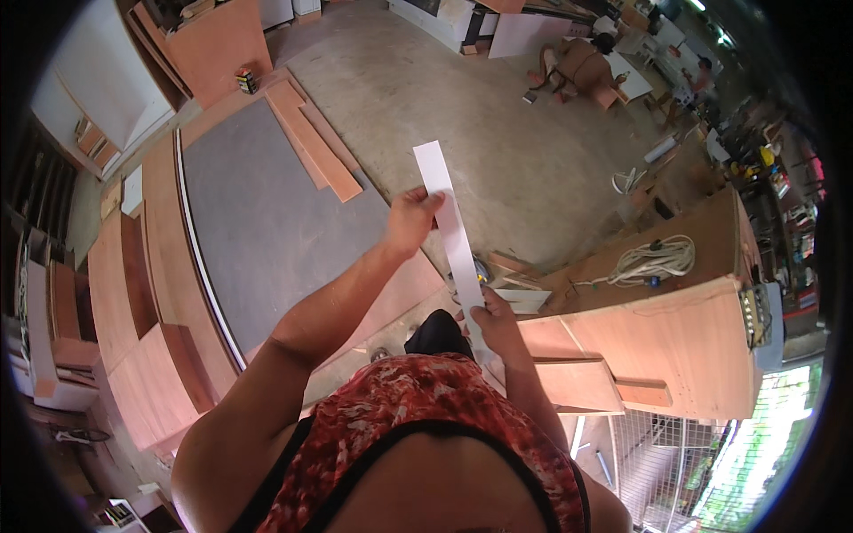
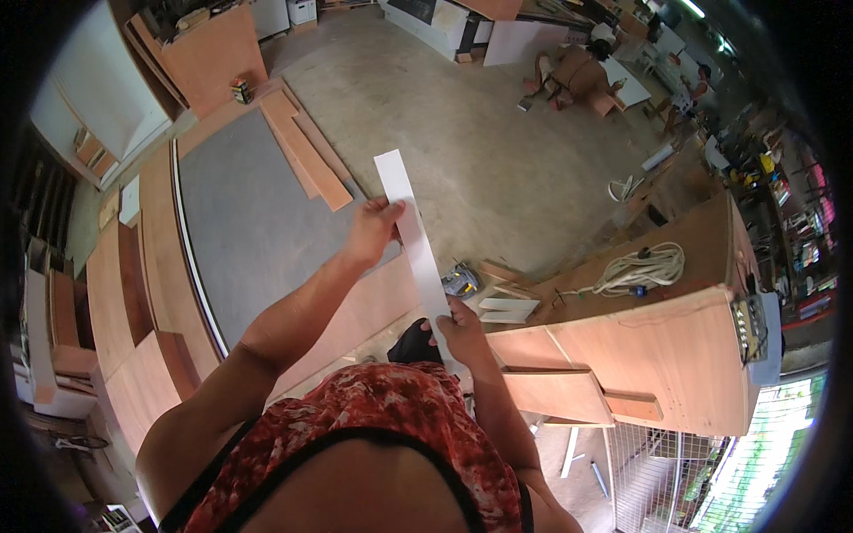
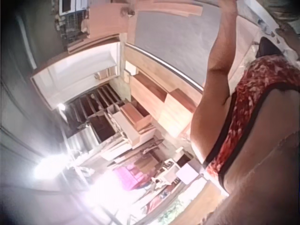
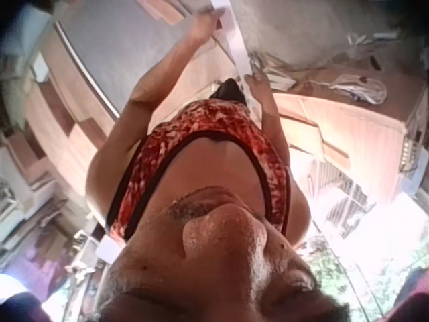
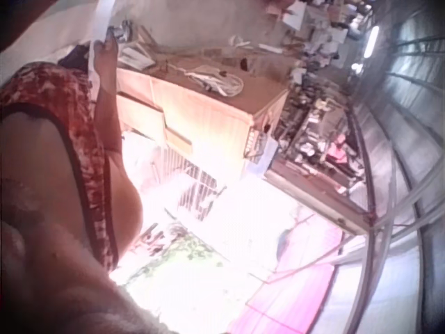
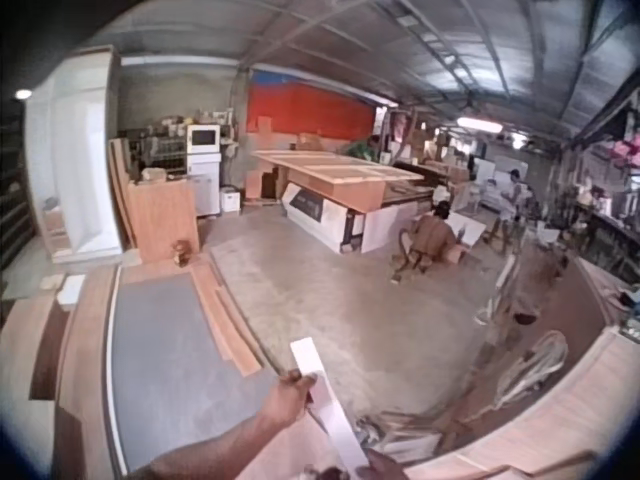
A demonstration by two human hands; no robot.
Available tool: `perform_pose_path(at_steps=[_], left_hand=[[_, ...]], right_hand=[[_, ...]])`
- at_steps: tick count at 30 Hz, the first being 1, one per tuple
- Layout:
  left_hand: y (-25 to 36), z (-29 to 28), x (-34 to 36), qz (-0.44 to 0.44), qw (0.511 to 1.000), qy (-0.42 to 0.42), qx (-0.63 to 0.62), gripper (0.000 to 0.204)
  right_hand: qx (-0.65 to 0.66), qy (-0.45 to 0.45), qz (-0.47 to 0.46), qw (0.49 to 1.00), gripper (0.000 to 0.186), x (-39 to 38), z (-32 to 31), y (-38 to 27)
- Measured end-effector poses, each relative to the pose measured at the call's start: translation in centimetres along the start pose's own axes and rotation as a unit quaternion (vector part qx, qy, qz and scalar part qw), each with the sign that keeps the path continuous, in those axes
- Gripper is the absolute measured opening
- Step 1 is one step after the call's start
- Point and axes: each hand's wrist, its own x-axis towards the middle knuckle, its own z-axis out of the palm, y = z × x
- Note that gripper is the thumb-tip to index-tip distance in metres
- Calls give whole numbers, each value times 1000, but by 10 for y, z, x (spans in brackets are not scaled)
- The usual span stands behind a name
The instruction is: The person sands a white rectangular board with a sanding block, then uses a table saw to cut a strip from the board. The person then walks to a wooden cabinet and fits the cut strip into a vertical slot.
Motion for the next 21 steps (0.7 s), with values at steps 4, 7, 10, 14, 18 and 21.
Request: perform_pose_path(at_steps=[4, 7, 10, 14, 18, 21], left_hand=[[39, -14, 98, 9, 1000, -1, 25, 23], [59, -15, 171, 8, 1000, -6, 26, 25], [64, -11, 244, 9, 1000, 7, 23, 29], [75, 21, 328, 15, 999, 2, 42, 29], [78, 21, 423, 40, 998, 28, 32, 38], [48, 14, 492, 14, 999, 12, 33, 43]], right_hand=[[-42, -21, 13, 999, 37, 72, -44, -23], [-38, -19, 6, 999, 38, 126, -67, -47], [-21, -7, 21, 1000, 42, 180, -98, -64], [-2, -18, 9, 1000, 43, 245, -154, -72], [-4, 40, 44, 998, 40, 295, -191, -107], [35, 73, 57, 995, 37, 324, -221, -111]])
